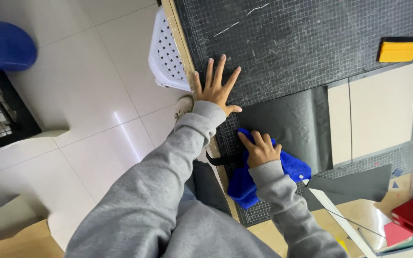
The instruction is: Smoothing and adhering a black sheet of material onto a cardboard base using a cloth, a scraper, and a brush.
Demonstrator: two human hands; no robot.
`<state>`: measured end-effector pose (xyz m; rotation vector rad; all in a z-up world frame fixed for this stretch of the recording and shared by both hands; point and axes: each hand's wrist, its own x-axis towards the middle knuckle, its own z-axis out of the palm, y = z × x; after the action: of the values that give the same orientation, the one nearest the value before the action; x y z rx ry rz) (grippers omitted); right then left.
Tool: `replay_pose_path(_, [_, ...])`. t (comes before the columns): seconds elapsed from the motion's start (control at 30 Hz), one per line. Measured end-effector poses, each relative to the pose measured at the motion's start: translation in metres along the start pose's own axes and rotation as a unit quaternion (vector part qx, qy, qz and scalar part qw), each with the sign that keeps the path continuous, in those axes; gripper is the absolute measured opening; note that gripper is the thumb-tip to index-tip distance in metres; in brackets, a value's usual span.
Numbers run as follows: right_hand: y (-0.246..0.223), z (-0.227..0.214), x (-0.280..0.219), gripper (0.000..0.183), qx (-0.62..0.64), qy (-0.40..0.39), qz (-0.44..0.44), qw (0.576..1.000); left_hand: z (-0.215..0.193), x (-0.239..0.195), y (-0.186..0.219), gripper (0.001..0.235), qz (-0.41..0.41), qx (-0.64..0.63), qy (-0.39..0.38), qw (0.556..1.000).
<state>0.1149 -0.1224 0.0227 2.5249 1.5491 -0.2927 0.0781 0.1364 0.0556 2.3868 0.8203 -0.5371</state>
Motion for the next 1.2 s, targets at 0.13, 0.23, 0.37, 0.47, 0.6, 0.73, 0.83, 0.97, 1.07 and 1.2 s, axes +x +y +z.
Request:
replay_pose_path(0.13, [0.007, 0.008, -0.028, 0.057, 0.008, -0.082, 0.027, 0.996, 0.003, 0.003, -0.001, 0.111, -0.001, -0.012, 0.0, 1.0])
replay_pose_path(0.23, [0.025, -0.002, -0.033, 0.045, 0.183, -0.153, 0.061, 0.969, 0.01, 0.006, -0.007, 0.108, 0.013, -0.054, 0.019, 0.998])
replay_pose_path(0.37, [0.057, 0.014, -0.03, 0.027, 0.432, -0.026, 0.191, 0.881, 0.055, 0.005, -0.044, 0.062, 0.091, -0.237, 0.16, 0.954])
replay_pose_path(0.47, [0.067, 0.002, -0.016, 0.024, 0.392, 0.027, 0.26, 0.882, 0.091, -0.028, -0.036, 0.035, 0.155, -0.214, 0.335, 0.904])
replay_pose_path(0.6, [0.046, 0.001, 0.018, 0.01, 0.139, 0.154, 0.074, 0.975, 0.179, -0.075, 0.009, 0.027, 0.322, -0.11, 0.281, 0.897])
replay_pose_path(0.73, [0.016, -0.021, 0.025, 0.034, -0.04, 0.159, -0.117, 0.979, 0.204, -0.101, 0.021, 0.063, 0.266, -0.049, 0.182, 0.945])
replay_pose_path(0.83, [0.009, -0.048, 0.027, 0.029, -0.073, 0.165, -0.162, 0.97, 0.186, -0.107, 0.019, 0.067, 0.269, -0.071, 0.18, 0.944])
replay_pose_path(0.97, [0.003, -0.043, 0.026, 0.029, -0.115, 0.182, -0.159, 0.963, 0.17, -0.111, 0.02, 0.068, 0.261, -0.067, 0.166, 0.949])
replay_pose_path(1.07, [0.002, -0.032, 0.025, 0.03, -0.115, 0.176, -0.133, 0.969, 0.168, -0.11, 0.02, 0.07, 0.263, -0.063, 0.152, 0.951])
replay_pose_path(1.2, [-0.005, -0.025, 0.032, 0.031, -0.12, 0.184, -0.101, 0.97, 0.164, -0.111, 0.019, 0.07, 0.265, -0.058, 0.147, 0.951])
